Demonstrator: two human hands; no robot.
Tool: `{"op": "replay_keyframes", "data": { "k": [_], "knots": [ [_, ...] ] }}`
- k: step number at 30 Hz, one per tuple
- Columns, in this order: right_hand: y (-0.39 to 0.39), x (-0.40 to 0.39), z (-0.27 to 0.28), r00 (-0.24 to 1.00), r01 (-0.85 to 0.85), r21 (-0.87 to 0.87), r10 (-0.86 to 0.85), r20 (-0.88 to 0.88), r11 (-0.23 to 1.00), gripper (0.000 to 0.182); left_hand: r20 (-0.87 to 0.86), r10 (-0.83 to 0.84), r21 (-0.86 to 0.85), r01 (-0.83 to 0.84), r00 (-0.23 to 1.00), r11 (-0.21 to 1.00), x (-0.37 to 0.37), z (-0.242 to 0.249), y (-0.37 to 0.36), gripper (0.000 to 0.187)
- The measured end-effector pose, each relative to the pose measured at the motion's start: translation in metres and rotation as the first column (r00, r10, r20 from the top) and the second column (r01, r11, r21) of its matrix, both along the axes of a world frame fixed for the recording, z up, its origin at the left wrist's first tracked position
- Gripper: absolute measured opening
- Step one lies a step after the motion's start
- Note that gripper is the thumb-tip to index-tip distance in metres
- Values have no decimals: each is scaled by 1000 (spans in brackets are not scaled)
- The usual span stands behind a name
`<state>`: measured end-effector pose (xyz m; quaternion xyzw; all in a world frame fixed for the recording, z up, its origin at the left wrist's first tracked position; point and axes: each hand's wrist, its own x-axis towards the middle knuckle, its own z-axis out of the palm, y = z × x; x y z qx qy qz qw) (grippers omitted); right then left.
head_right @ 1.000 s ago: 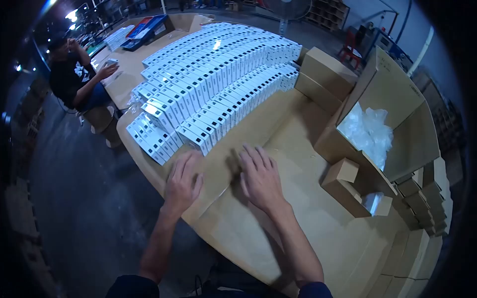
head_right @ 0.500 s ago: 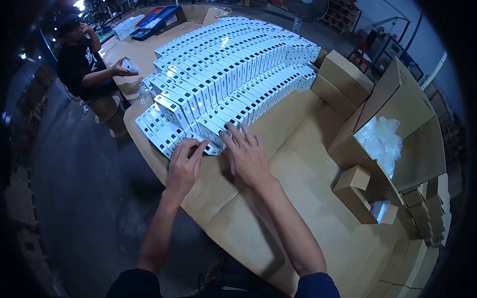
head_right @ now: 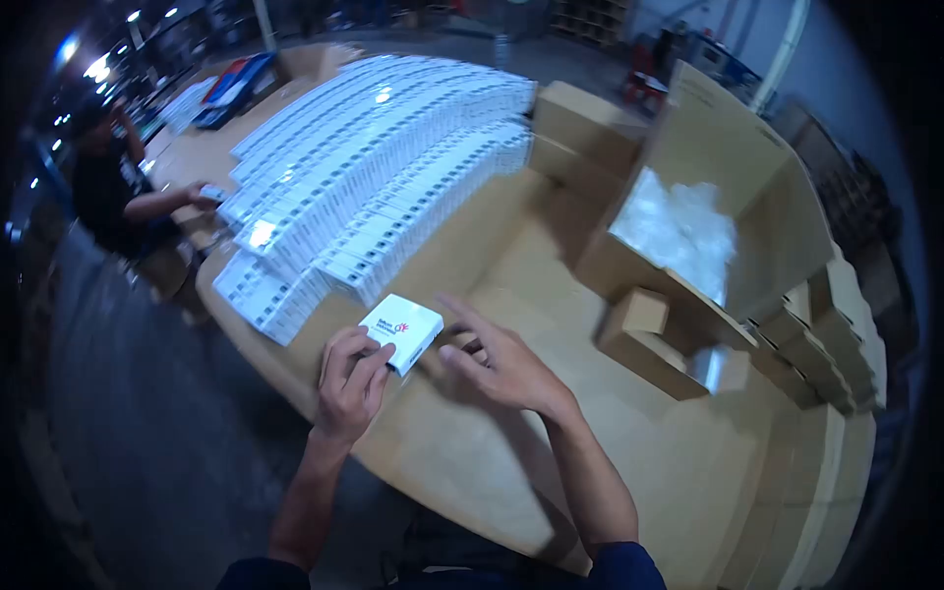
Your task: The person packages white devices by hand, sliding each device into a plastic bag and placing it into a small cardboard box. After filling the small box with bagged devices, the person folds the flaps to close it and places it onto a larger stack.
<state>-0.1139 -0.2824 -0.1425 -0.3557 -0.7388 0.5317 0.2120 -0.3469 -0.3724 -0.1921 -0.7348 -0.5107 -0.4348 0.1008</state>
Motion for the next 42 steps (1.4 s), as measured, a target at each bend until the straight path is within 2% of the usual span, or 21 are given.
{"op": "replay_keyframes", "data": {
  "k": [2,5,6,10,13,15,16,17,21,23,24,26,27,28,31,34,37,38,40,41,42],
  "knots": [
    [-9,30,14,989,-36,-213,4,-148,976,64,1,-116,44,116,993,992,29,13,13,43],
    [-15,70,14,916,37,-324,-162,-367,945,60,35,-291,55,289,956,956,78,29,40,41],
    [-16,83,14,879,72,-343,-222,-421,937,51,71,-366,49,363,928,930,96,34,49,43],
    [-19,141,41,768,372,-239,-442,-464,897,28,192,-635,-158,662,749,733,156,89,87,41],
    [-6,201,68,792,542,67,-483,-372,837,26,189,-708,-103,730,681,675,207,120,140,34],
    [19,237,77,736,675,278,-598,-316,684,27,152,-716,-123,731,682,671,246,125,196,28],
    [32,256,79,690,667,565,-689,-222,486,28,105,-708,-140,715,698,685,267,125,228,29],
    [38,261,95,597,713,541,-791,-135,446,28,58,-698,-154,697,714,701,288,123,260,30],
    [90,294,93,501,799,488,-837,-220,351,29,-17,-563,-129,556,827,821,367,100,366,50],
    [105,301,90,469,835,443,-844,-260,327,29,-61,-524,-244,497,849,833,392,84,409,50],
    [102,297,98,434,881,307,-873,-223,359,30,-84,-505,-302,461,859,835,399,86,416,50],
    [111,306,89,429,881,320,-874,-230,348,30,-102,-494,-523,376,863,765,404,88,429,47],
    [116,311,82,435,874,347,-867,-242,341,31,-114,-489,-622,322,865,714,402,91,431,46],
    [122,315,75,440,866,374,-861,-254,333,32,-88,-515,-500,409,853,763,399,87,434,36],
    [124,319,72,439,824,485,-871,-219,293,38,124,-536,-312,545,835,778,379,106,408,32],
    [123,312,73,425,759,619,-874,-238,200,53,346,-529,-259,621,774,739,355,140,361,26],
    [104,292,88,513,753,589,-821,-249,293,70,611,-608,-113,816,507,567,334,140,319,21],
    [100,285,84,518,739,619,-812,-269,266,56,647,-601,-73,823,469,563,328,138,300,21],
    [78,268,85,568,820,223,-705,-424,527,43,714,-583,5,831,387,557,317,139,251,23],
    [65,258,84,558,766,8,-660,-503,642,38,737,-536,-11,801,411,599,311,138,228,23],
    [41,241,98,529,815,37,-715,-457,578,30,761,-482,-35,768,436,640,305,135,204,23]
  ]
}}
